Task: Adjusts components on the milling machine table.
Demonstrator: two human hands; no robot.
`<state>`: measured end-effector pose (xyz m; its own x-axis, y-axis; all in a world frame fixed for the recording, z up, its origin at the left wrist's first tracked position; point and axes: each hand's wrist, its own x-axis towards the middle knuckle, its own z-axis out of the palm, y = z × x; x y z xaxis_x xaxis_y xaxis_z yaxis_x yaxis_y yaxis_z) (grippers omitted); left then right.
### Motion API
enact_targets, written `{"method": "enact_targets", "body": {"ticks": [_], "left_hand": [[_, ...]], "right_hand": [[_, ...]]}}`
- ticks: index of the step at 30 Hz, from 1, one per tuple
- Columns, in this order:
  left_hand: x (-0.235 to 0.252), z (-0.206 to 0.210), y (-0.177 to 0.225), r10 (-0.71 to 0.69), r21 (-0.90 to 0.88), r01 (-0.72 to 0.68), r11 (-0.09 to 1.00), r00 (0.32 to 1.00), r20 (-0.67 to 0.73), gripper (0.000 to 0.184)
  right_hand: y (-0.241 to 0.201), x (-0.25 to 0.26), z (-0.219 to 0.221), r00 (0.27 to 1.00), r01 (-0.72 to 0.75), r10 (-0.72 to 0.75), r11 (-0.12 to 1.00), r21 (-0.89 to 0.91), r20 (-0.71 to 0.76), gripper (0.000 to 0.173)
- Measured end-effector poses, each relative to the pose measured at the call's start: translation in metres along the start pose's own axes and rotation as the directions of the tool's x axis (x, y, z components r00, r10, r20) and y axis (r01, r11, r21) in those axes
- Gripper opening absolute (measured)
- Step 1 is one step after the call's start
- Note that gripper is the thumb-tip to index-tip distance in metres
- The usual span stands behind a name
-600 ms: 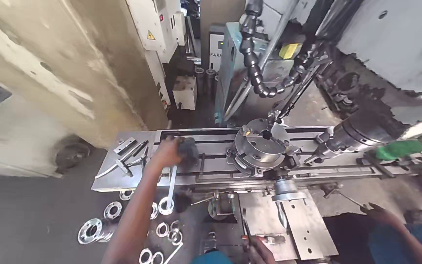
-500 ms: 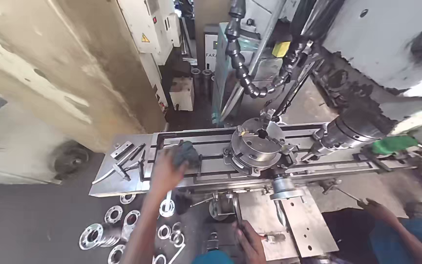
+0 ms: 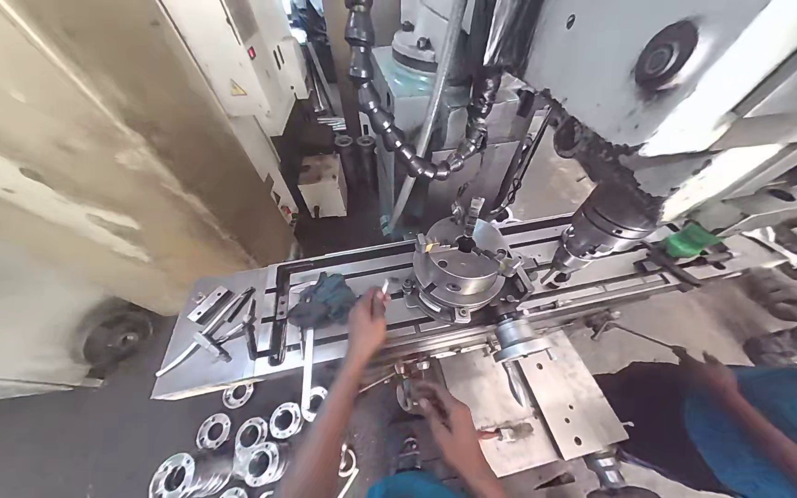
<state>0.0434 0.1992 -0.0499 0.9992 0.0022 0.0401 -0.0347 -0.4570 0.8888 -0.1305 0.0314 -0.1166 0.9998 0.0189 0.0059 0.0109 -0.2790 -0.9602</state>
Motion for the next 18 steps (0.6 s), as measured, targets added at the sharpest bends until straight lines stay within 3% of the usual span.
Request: {"method": "enact_targets", "body": {"ticks": [4, 8, 13, 18], "left_hand": [[0.042, -0.007, 0.018, 0.003, 0.265, -0.046, 0.963, 0.987, 0.160, 0.032], [0.048, 0.009, 0.026, -0.083, 0.433, -0.015, 0.901, 0.975, 0.206, 0.033], [0.043, 0.026, 0.036, -0.185, 0.548, 0.082, 0.833, 0.973, 0.136, 0.033], [0.035, 0.042, 0.053, -0.251, 0.570, 0.172, 0.803, 0.966, 0.062, 0.035]], "right_hand": [[0.031, -0.034, -0.027, 0.991, -0.130, 0.129, 0.991, -0.045, -0.028, 0.029], [0.053, -0.066, -0.052, 0.968, -0.232, 0.230, 0.973, -0.006, -0.101, 0.027], [0.054, -0.088, -0.078, 0.921, -0.322, 0.328, 0.945, 0.065, -0.208, 0.026], [0.059, -0.092, -0.103, 0.953, -0.213, 0.229, 0.972, 0.100, -0.197, 0.026]]}}
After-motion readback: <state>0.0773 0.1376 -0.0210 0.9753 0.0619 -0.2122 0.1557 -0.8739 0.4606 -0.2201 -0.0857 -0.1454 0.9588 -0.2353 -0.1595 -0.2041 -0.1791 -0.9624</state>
